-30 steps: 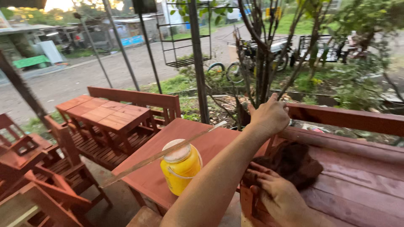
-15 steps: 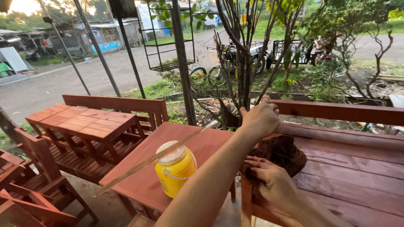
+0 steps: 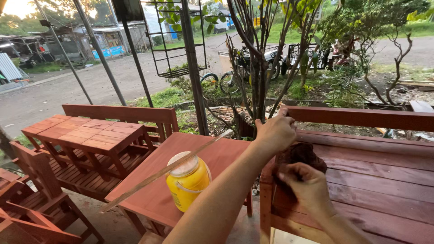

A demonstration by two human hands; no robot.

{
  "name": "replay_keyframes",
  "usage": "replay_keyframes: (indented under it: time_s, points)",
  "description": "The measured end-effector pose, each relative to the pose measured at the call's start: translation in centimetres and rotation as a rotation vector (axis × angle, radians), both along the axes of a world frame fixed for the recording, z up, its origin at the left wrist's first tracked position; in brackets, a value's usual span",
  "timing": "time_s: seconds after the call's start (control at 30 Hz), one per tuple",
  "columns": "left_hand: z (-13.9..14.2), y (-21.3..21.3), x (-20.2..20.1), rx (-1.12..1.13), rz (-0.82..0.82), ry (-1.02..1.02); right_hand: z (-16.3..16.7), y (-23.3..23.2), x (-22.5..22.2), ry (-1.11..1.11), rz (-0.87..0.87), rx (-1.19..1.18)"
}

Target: The person wipes a reddish wood stain onto wooden furniture frames using a cloth, first coating the top and rails of a small table-like frame, then moving to another unfinished chair frame and rubbing stain into its legs and edges by hand.

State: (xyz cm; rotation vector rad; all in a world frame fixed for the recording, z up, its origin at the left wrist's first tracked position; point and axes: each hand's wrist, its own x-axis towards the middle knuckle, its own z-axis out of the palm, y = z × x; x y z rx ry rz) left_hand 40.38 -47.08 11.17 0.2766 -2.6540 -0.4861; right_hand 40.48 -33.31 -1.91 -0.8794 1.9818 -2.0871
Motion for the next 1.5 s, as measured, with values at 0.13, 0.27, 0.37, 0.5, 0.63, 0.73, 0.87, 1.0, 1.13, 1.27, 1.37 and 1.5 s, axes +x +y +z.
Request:
replay_keyframes:
  time_s: [0.13,0.27,0.37,0.5,0.63,0.73,0.87,1.0,1.13,1.27,1.37,1.5]
  points:
    - [0.4,-0.4,0.2,0.043,-0.007,0.0,0.8,-0.8,0.7,0.462,0.047,0.154]
    - [0.7,-0.4,-0.1,0.024,-0.007,-0.037,1.7,-1.7,2.4,0.963,0.163,0.174]
    - [0.5,-0.2,-0.4,0.008,-0.017,-0.011,1.9,-1.4,2.9,1.019,0.113,0.13]
    - [0.2,0.2,-0.5,-0.005,-0.021,0.03,1.5,-0.9,3.3,1.059,-0.009,0.037]
    - [0.1,0.0,-0.2,-0.028,-0.02,-0.023,1.3,0.5,3.7,1.047,0.016,-0.075]
    - [0.4,-0.5,0.0,-0.035,-0.003,-0.028,1.5,2.6,3.0,0.869,0.07,-0.077]
    - [0.8,-0.9,-0.2,-0.021,-0.005,-0.047,1.6,3.7,-0.9,0.045,-0.068,0.116]
    - [1.2,-0.5,-0.7,-0.021,-0.018,-0.023,2.0,2.3,-8.3,-0.37,-0.081,-0.214]
    - [1.5,0.0,-0.7,-0.027,-0.018,-0.031,3.3,1.1,-13.5,-0.249,-0.235,0.101]
    - [1.8,-0.1,-0.4,-0.026,0.013,-0.059,3.5,0.2,-12.5,0.301,-0.37,1.004]
    - [1.8,-0.3,-0.4,-0.014,0.001,-0.038,3.3,-1.6,-8.6,0.409,-0.23,1.223]
    - [1.3,0.4,-1.1,-0.003,-0.021,-0.037,1.2,-2.5,-5.4,0.37,-0.219,1.254]
